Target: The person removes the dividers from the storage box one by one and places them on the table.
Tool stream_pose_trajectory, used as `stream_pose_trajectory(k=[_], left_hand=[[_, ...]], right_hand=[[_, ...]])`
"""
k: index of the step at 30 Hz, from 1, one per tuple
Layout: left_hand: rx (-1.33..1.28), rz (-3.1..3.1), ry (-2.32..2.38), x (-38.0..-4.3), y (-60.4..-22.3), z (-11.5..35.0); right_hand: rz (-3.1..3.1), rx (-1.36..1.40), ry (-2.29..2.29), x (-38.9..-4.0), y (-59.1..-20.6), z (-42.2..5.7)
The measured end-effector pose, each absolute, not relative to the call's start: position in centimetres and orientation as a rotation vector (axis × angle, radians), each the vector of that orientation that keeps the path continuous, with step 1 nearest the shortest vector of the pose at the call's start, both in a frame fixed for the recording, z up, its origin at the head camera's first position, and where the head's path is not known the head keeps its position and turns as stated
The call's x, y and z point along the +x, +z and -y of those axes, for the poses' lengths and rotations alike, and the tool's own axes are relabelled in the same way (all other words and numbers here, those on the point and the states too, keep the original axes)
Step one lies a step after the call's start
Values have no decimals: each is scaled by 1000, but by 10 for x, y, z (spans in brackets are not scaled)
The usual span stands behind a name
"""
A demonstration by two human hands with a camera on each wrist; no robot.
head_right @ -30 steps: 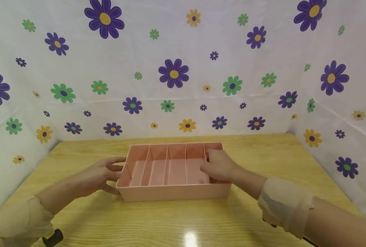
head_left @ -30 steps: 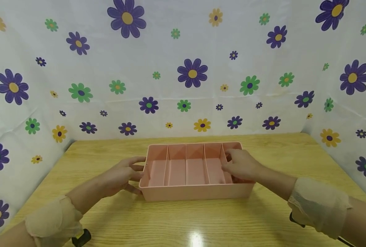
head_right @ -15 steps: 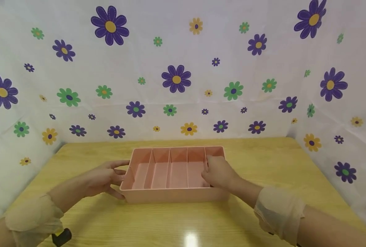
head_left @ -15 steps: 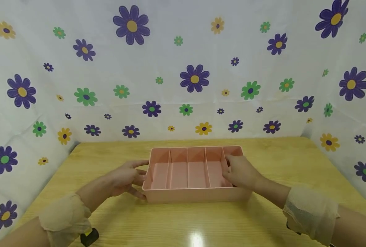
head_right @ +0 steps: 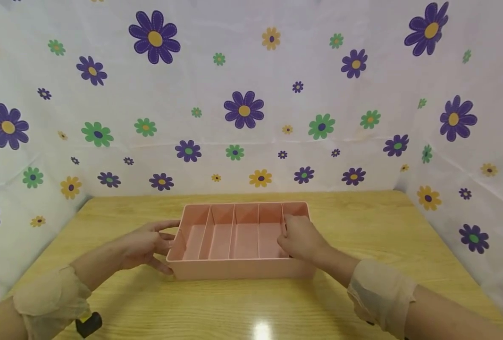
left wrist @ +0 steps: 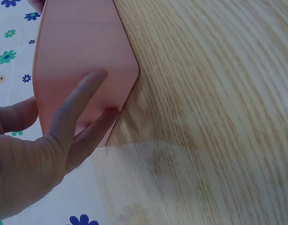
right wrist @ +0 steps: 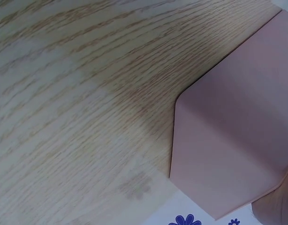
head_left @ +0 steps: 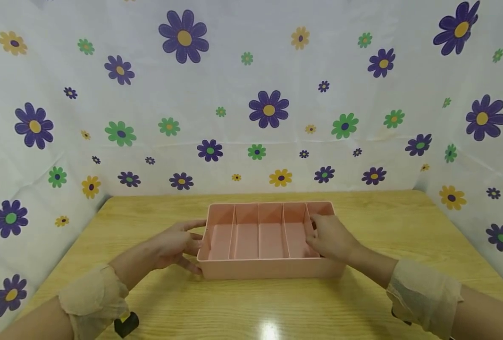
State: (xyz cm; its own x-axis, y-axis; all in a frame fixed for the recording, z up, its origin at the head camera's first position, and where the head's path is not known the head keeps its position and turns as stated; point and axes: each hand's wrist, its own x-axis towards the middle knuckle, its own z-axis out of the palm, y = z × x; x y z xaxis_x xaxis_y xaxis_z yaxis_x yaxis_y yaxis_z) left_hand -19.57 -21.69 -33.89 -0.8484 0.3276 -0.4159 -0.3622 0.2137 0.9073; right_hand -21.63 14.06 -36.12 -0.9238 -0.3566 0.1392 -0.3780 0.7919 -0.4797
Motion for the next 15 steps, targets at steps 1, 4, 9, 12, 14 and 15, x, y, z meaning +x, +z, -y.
stream_pose_trajectory(k=[1,4,9,12,14,15], left_hand=[[-31,-1959,1684,-196,-339,217],[-27,-1957,1677,-196,-339,217],[-19,-1960,1676,-196,-340,219],[-17,-1962,1676,-197,-340,219],[-12,-1962,1674,-197,-340,219],[-8,-1962,1673,-197,-340,219]], right_hand=[[2945,589,814,-216,-362,-141],[2962,569,846,-215,-362,-140],[2958,574,847,-214,-361,-140],[2954,579,843,-214,-360,-140],[2954,581,837,-215,-360,-140],[2953,580,837,-215,-360,-140]])
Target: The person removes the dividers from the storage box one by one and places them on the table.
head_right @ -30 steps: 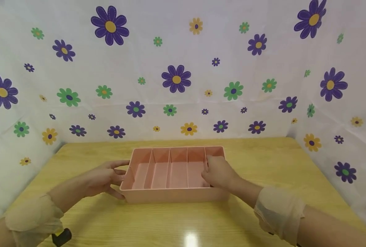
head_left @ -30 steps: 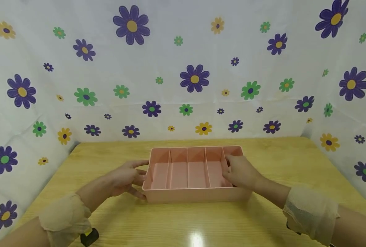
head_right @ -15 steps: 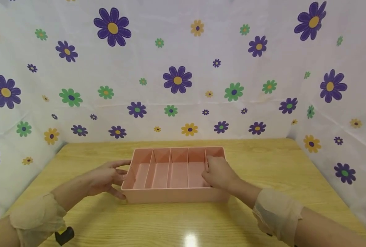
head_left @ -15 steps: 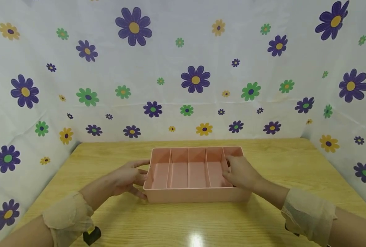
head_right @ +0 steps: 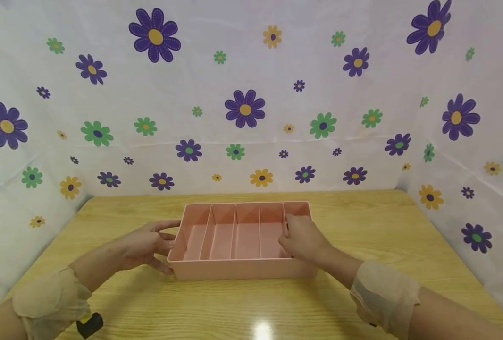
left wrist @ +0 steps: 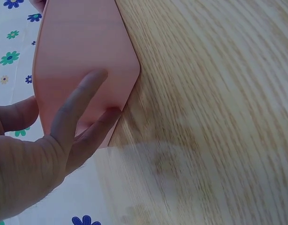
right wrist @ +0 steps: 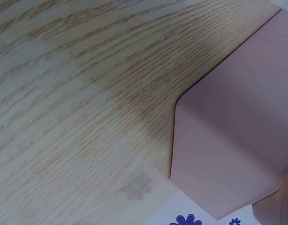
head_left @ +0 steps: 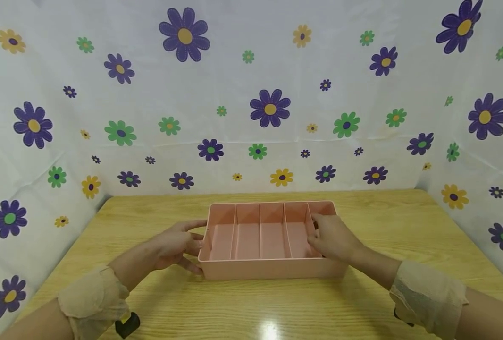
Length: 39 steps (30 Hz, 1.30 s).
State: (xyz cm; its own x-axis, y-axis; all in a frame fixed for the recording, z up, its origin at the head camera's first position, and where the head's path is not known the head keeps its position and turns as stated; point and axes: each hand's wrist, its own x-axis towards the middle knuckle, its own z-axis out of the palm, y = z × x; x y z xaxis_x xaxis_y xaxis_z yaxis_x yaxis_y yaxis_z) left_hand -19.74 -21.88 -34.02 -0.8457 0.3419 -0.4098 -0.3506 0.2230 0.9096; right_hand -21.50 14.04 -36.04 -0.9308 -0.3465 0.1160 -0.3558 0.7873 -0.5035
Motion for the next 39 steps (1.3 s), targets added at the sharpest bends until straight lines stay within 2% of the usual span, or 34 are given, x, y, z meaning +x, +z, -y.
stream_pose_trajectory(k=[39], left_hand=[[-14,-1978,1684,-199,-345,220]], right_hand=[[2928,597,743,-215,-362,-140]])
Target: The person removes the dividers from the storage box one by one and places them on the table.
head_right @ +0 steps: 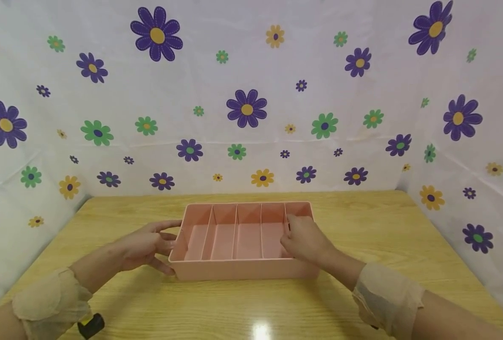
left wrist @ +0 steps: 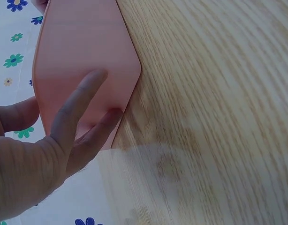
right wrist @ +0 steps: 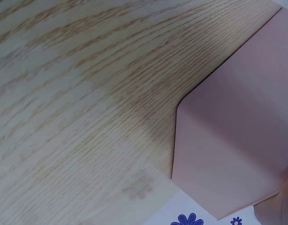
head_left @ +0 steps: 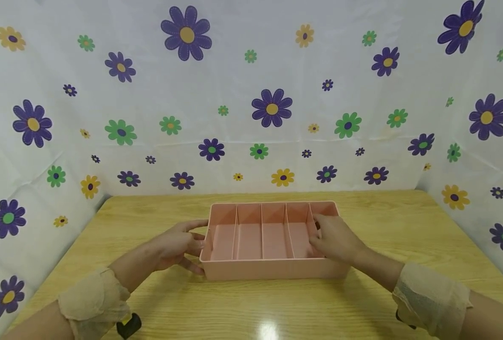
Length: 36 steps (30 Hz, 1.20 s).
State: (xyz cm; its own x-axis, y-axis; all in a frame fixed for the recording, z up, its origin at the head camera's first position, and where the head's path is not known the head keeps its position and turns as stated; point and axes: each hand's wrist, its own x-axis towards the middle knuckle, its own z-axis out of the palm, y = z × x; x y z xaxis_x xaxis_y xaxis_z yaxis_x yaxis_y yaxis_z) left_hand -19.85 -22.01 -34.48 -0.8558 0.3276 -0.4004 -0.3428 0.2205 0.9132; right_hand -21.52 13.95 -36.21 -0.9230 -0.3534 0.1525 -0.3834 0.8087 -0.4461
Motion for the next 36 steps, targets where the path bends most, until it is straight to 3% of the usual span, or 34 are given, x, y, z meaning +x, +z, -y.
stream_pose_trajectory(k=[36], left_hand=[[-15,-1997,1674,-200,-343,218]], right_hand=[[2874,612,725,-219,-364,-139]])
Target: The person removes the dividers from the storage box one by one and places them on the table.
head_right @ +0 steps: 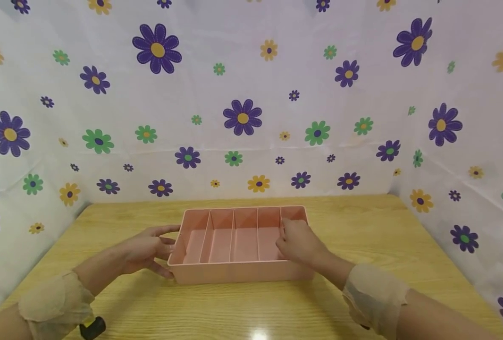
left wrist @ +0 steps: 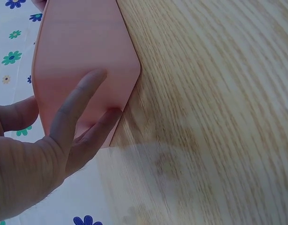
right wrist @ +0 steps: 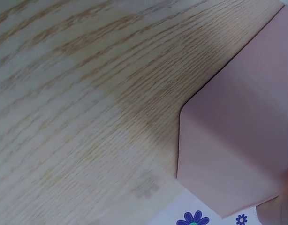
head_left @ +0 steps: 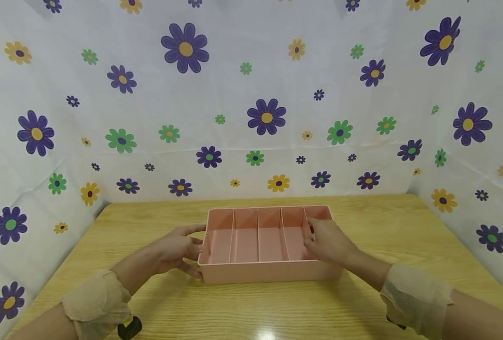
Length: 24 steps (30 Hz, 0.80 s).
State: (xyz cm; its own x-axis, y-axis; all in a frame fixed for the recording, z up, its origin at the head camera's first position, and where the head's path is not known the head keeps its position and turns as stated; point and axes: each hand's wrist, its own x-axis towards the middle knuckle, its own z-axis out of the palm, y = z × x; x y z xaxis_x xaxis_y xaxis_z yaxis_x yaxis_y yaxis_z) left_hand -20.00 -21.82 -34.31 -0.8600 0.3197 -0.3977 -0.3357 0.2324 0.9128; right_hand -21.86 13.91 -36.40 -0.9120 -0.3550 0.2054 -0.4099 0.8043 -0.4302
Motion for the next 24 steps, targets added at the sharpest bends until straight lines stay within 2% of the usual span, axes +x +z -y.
stream_pose_trajectory(k=[12,24], left_hand=[[-26,-2003,1647,-201,-340,216],[-41,-2000,1653,-199,-342,217]], right_hand=[[2836,554,825,-222,-356,-140],[2912,498,952,-217,-322,-140]])
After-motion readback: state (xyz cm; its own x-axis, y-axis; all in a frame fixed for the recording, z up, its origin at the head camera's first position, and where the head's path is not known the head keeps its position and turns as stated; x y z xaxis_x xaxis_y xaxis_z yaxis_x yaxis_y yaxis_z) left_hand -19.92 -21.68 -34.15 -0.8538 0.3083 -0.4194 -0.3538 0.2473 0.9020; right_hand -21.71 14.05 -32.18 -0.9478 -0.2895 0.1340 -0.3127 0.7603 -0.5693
